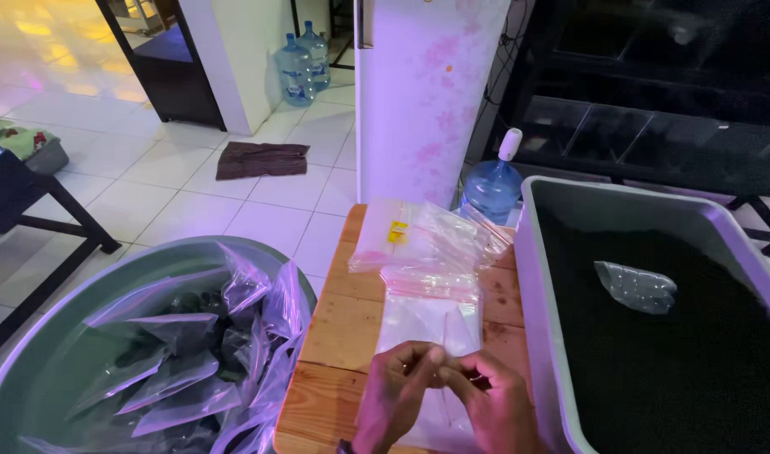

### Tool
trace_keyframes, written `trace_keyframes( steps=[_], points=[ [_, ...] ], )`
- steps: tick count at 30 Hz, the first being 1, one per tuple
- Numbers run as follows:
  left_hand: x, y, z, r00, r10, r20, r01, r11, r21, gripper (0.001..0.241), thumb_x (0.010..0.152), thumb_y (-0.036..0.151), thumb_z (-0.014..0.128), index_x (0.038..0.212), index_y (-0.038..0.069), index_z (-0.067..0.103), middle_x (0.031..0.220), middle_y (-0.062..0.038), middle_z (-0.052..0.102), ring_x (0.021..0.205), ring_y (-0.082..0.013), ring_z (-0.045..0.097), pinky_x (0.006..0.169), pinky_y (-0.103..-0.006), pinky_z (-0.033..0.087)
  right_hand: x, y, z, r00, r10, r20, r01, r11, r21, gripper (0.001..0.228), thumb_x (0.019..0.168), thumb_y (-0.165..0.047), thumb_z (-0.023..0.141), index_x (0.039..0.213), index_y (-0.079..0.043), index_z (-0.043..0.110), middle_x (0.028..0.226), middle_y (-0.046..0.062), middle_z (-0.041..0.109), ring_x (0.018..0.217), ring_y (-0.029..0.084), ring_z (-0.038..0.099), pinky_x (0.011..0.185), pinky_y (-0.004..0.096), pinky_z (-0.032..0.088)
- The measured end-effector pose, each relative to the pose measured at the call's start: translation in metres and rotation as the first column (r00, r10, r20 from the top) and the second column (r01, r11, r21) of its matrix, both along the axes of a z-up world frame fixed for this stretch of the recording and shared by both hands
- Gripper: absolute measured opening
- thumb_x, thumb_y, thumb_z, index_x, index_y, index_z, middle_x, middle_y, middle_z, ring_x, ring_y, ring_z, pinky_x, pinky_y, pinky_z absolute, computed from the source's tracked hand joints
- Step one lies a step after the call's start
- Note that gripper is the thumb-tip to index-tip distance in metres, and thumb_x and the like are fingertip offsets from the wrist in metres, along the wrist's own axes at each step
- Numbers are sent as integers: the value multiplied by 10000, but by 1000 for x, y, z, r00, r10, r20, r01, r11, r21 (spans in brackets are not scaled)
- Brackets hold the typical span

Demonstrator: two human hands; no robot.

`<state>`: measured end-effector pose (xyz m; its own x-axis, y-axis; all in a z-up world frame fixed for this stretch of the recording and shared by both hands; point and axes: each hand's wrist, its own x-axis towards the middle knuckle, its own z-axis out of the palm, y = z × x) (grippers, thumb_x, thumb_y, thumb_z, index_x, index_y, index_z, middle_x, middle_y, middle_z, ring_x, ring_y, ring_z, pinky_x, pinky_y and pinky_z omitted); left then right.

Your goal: The person scoops a dark substrate into small plastic bags using a plastic scoop, seals the bags, and places them into a large plastic tub.

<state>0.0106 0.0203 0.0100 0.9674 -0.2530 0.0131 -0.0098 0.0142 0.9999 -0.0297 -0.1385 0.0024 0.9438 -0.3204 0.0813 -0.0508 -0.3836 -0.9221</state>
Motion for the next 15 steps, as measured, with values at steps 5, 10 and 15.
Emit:
trace_keyframes(
  steps=[5, 10, 15],
  points=[
    [-4, -9, 13, 982, 95, -161, -99, 995, -13, 208, 976, 208, 766, 1022, 45, 886, 895, -65, 896, 834, -132, 848, 828, -285, 785, 1, 9, -2, 983, -82, 161, 95, 993, -75, 146, 926, -229, 814, 858, -100, 818, 764, 17, 852, 664, 121, 777, 621, 283, 666],
    [-1, -9, 2, 952, 123, 282, -168, 976, 142, 150, 995, 228, 750, 961, 112, 839, 846, -37, 858, 730, -149, 798, 666, -315, 642, 1, 11, 5, 924, 25, 382, 130, 918, -375, 110, 978, -212, 753, 1023, -156, 836, 933, 11, 850, 779, 160, 788, 694, 305, 630],
    [3, -14, -5, 841, 62, 537, -271, 908, 319, 171, 1042, 239, 665, 951, 107, 725, 874, -91, 814, 773, -323, 757, 679, -481, 553, 5, 26, 10, 910, -156, 385, 327, 841, -432, 77, 961, -211, 753, 924, -214, 820, 862, -34, 816, 722, 182, 741, 687, 345, 561]
  ],
)
